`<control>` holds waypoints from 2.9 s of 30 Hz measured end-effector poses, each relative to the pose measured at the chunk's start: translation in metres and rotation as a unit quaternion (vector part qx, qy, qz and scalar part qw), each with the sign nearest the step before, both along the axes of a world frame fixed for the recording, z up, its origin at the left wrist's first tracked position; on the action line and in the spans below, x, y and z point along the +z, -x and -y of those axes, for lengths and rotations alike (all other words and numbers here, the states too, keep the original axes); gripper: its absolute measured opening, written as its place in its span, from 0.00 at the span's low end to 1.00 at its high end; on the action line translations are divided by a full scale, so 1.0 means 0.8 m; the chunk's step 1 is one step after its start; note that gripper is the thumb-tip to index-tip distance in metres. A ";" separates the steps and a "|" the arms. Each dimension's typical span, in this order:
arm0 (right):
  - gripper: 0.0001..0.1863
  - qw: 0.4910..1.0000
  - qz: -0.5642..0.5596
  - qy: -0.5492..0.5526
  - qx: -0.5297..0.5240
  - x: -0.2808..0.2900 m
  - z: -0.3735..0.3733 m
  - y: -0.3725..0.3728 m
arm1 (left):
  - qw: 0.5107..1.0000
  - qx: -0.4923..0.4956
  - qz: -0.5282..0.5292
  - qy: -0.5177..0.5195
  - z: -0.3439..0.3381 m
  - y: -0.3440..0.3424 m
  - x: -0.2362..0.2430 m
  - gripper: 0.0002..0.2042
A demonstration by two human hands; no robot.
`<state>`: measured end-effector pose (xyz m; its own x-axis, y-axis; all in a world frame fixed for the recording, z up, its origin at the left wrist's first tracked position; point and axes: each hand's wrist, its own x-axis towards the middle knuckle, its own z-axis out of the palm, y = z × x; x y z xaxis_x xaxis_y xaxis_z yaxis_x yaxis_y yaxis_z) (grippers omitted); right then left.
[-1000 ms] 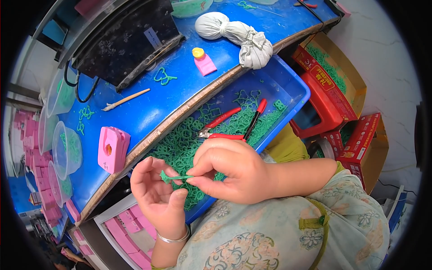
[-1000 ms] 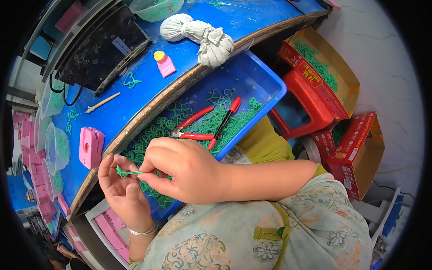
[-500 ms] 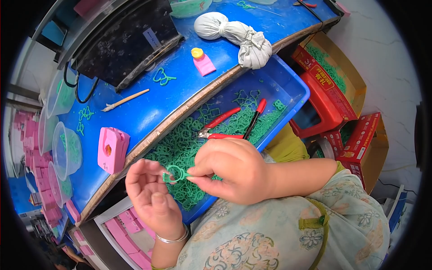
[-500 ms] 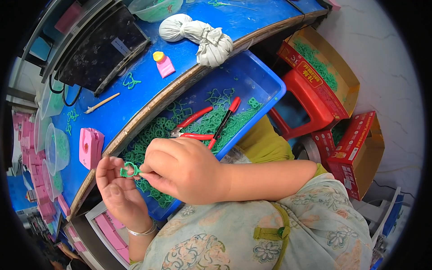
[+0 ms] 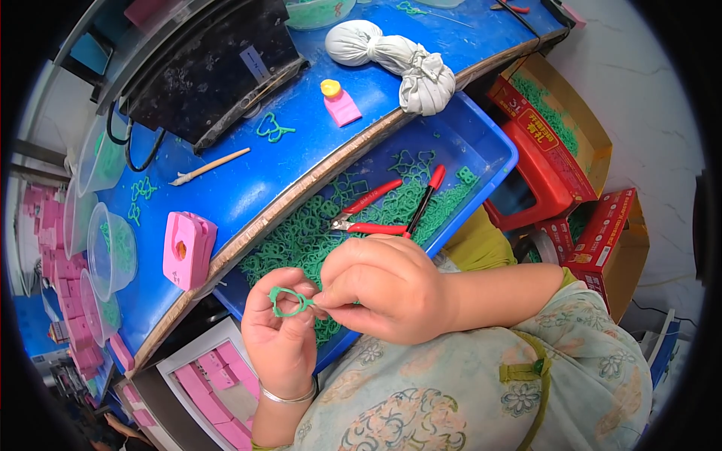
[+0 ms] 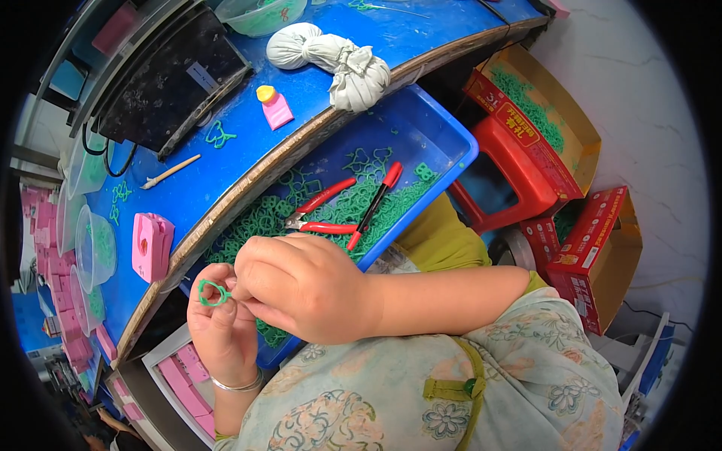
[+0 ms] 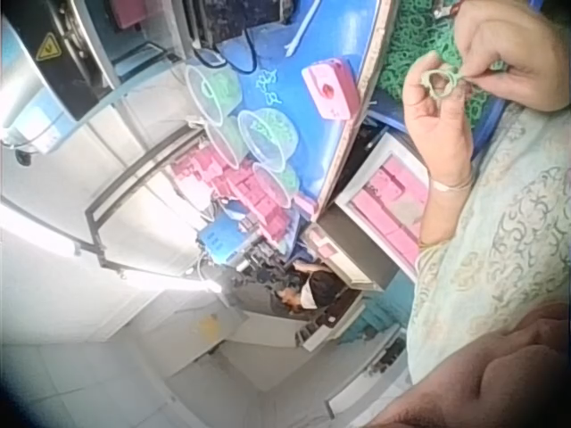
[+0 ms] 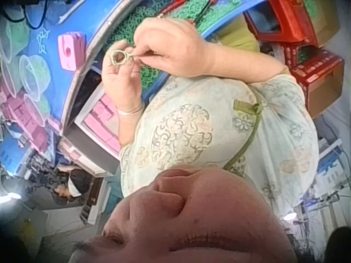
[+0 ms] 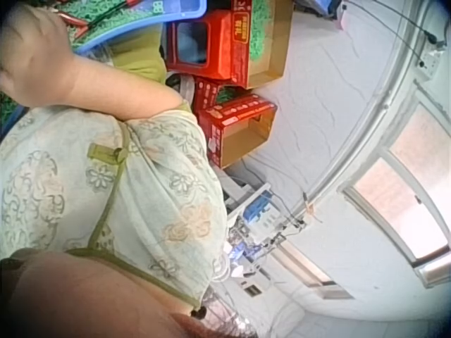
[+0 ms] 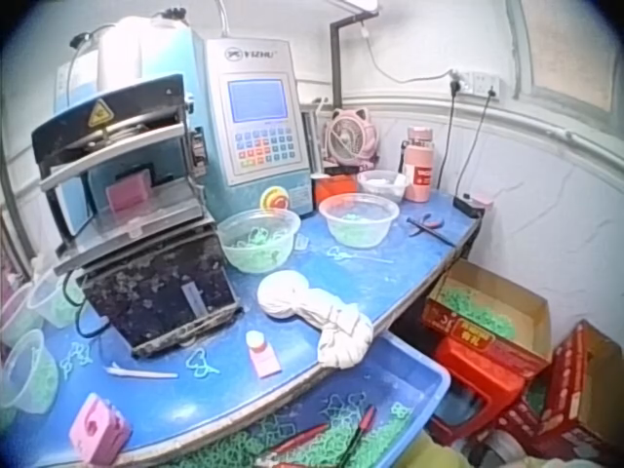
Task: Extracting green wax jewelry patterns from rubber molds and using a wax injection machine to create new patterns.
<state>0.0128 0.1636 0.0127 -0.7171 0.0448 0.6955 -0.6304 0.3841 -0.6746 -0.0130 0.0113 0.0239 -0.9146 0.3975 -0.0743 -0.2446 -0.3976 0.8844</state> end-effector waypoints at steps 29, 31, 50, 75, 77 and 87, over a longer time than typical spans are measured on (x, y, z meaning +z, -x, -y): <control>0.07 0.996 0.068 -0.052 0.033 -0.006 -0.001 0.001 | 0.962 0.042 -0.229 0.146 0.007 0.001 -0.014 0.10; 0.07 0.997 0.058 -0.049 0.029 -0.007 0.000 0.001 | 0.967 0.064 -0.208 0.135 0.002 -0.002 -0.007 0.13; 0.14 0.992 0.095 -0.075 0.048 -0.012 0.006 -0.001 | 0.911 0.060 -0.333 0.236 0.011 -0.001 -0.008 0.13; 0.11 0.993 0.098 0.003 0.072 -0.014 0.006 0.000 | 0.904 0.091 -0.339 0.244 0.012 -0.003 -0.011 0.10; 0.11 0.992 0.101 0.004 0.078 -0.015 0.007 0.000 | 0.899 0.090 -0.350 0.248 0.012 -0.004 -0.011 0.10; 0.09 0.956 0.236 0.063 0.162 -0.014 0.009 -0.001 | 0.849 0.103 -0.415 0.311 0.016 0.000 -0.008 0.12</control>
<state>0.0135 0.1561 0.0014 -0.9400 -0.1704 0.2956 -0.3172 0.1171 -0.9411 -0.0131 -0.0015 0.0177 -0.8000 0.3427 0.4926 0.5830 0.2498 0.7731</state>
